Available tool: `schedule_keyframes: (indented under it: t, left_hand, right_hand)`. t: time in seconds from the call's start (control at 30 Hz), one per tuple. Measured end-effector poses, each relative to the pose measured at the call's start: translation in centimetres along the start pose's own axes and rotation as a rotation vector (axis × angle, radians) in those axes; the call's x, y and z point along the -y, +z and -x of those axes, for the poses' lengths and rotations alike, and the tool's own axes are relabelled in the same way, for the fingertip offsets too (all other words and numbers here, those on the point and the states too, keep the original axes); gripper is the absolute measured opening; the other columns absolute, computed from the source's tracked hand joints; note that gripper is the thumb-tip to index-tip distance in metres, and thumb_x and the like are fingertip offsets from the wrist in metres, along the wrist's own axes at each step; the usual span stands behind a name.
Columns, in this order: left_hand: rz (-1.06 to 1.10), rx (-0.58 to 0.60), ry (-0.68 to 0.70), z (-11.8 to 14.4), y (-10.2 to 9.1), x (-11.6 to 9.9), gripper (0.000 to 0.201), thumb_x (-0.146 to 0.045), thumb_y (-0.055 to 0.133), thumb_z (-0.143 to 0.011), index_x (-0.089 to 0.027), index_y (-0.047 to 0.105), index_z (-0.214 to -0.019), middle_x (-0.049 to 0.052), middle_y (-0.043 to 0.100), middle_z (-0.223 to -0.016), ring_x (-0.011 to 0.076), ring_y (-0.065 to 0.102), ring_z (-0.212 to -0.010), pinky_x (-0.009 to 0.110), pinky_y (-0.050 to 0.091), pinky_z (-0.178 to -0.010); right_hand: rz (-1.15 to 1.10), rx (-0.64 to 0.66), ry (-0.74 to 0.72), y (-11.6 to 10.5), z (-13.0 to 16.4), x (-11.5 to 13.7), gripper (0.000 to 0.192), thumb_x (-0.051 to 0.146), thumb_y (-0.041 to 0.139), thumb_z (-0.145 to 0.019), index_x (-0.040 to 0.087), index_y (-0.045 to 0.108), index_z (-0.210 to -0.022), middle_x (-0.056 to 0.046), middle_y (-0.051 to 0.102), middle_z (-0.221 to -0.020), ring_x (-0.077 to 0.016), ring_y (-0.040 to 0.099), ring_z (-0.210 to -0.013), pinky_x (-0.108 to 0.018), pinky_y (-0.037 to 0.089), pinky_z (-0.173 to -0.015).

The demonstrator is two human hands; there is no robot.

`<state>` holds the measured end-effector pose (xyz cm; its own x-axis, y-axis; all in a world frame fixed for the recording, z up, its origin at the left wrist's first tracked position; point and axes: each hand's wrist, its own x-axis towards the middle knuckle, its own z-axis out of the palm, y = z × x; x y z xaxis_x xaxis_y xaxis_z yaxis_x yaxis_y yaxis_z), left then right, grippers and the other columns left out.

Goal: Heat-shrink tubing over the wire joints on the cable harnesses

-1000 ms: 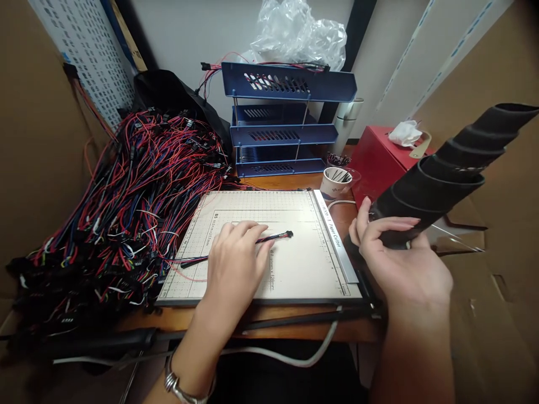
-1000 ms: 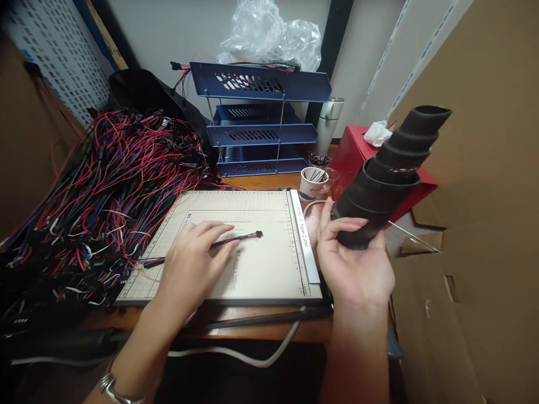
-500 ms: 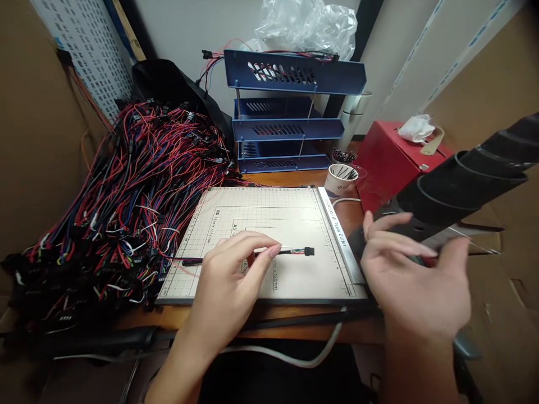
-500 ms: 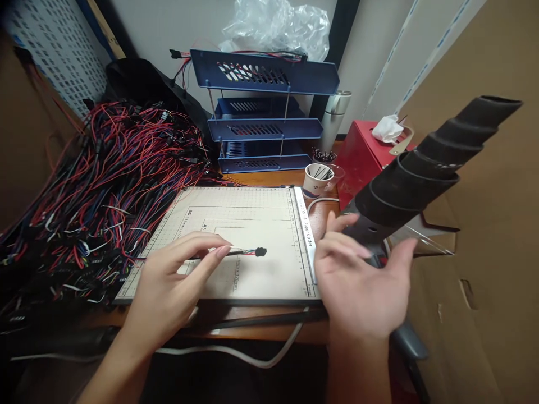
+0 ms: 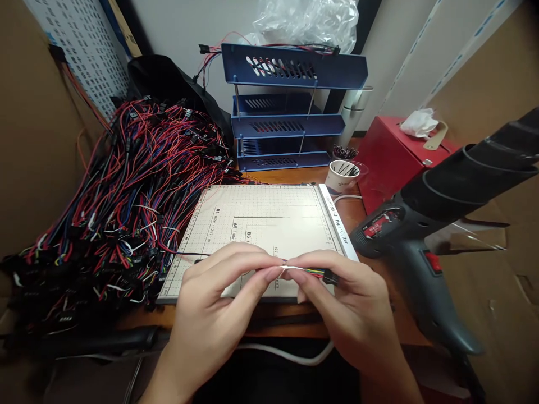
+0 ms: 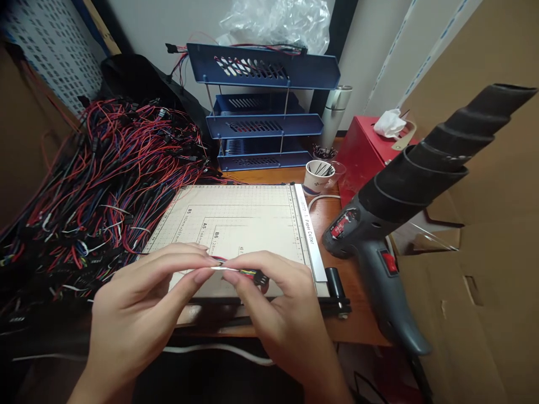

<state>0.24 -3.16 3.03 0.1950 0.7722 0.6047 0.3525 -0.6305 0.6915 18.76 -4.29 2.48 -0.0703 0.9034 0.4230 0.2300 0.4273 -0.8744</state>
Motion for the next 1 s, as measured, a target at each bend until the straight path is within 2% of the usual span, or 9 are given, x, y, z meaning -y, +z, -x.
schedule_keyframes:
  t: [0.07,0.17,0.3,0.43,0.67,0.87,1.0]
  left_hand:
    - [-0.023,0.013,0.046,0.2,-0.3,0.3,0.021,-0.006,0.072,-0.095,-0.026,0.074,-0.102,-0.005,0.079,-0.094,0.0113,0.074,-0.093,0.024,0.059,-0.097]
    - [-0.034,0.033,0.109,0.3,-0.8,0.6,0.024,-0.003,0.072,-0.093,-0.024,0.073,-0.104,-0.004,0.079,-0.096,0.0114,0.074,-0.093,0.033,0.055,-0.112]
    - [-0.055,0.041,0.174,0.4,-1.0,0.7,0.028,0.000,0.074,-0.090,-0.022,0.072,-0.107,-0.004,0.078,-0.098,0.0113,0.073,-0.091,0.039,0.052,-0.119]
    - [-0.070,0.043,0.188,0.4,-1.0,0.6,0.031,0.002,0.075,-0.089,-0.022,0.071,-0.109,-0.003,0.077,-0.099,0.0114,0.072,-0.092,0.042,0.050,-0.121]
    - [-0.092,0.065,0.202,0.1,-1.1,0.7,0.029,0.000,0.069,-0.093,-0.024,0.072,-0.109,-0.001,0.077,-0.095,0.0137,0.071,-0.089,0.045,0.053,-0.115]
    - [-0.172,0.056,0.176,0.0,-1.0,0.7,0.023,-0.003,0.072,-0.093,-0.023,0.072,-0.103,-0.001,0.075,-0.091,0.0135,0.065,-0.086,0.033,0.052,-0.095]
    - [-0.144,0.080,0.142,0.0,-0.8,0.7,0.020,-0.002,0.071,-0.093,-0.021,0.072,-0.100,0.001,0.074,-0.088,0.0153,0.063,-0.086,0.030,0.050,-0.081]
  right_hand:
    - [-0.028,-0.006,-0.049,0.0,0.0,-0.2,0.015,0.012,0.073,-0.096,0.024,0.081,-0.098,0.003,0.076,-0.078,-0.0091,0.067,-0.065,-0.018,0.053,-0.063]
    - [-0.081,0.017,-0.121,-0.1,-0.1,-0.3,0.018,0.009,0.075,-0.093,0.024,0.081,-0.101,0.000,0.079,-0.088,-0.0126,0.073,-0.075,-0.021,0.059,-0.070]
    - [-0.119,0.013,-0.175,-0.1,-0.2,-0.3,0.016,0.006,0.078,-0.090,0.021,0.080,-0.094,-0.001,0.080,-0.087,-0.0129,0.074,-0.077,-0.020,0.060,-0.071]
    - [-0.107,-0.002,-0.141,-0.1,-0.2,-0.4,0.013,0.009,0.077,-0.091,0.021,0.081,-0.092,-0.002,0.078,-0.081,-0.0140,0.072,-0.069,-0.023,0.059,-0.065]
    - [-0.049,-0.019,-0.064,-0.2,0.0,-0.6,0.008,0.016,0.077,-0.093,0.020,0.081,-0.088,-0.003,0.075,-0.076,-0.0142,0.069,-0.065,-0.024,0.057,-0.062]
    - [-0.068,-0.020,-0.021,-0.3,0.1,-1.0,0.008,0.020,0.076,-0.095,0.023,0.082,-0.092,-0.001,0.074,-0.073,-0.0124,0.067,-0.063,-0.021,0.055,-0.062]
    - [-0.074,-0.011,-0.007,-0.1,0.2,-1.2,0.009,0.021,0.075,-0.096,0.023,0.083,-0.092,-0.001,0.072,-0.070,-0.0125,0.066,-0.062,-0.021,0.055,-0.062]
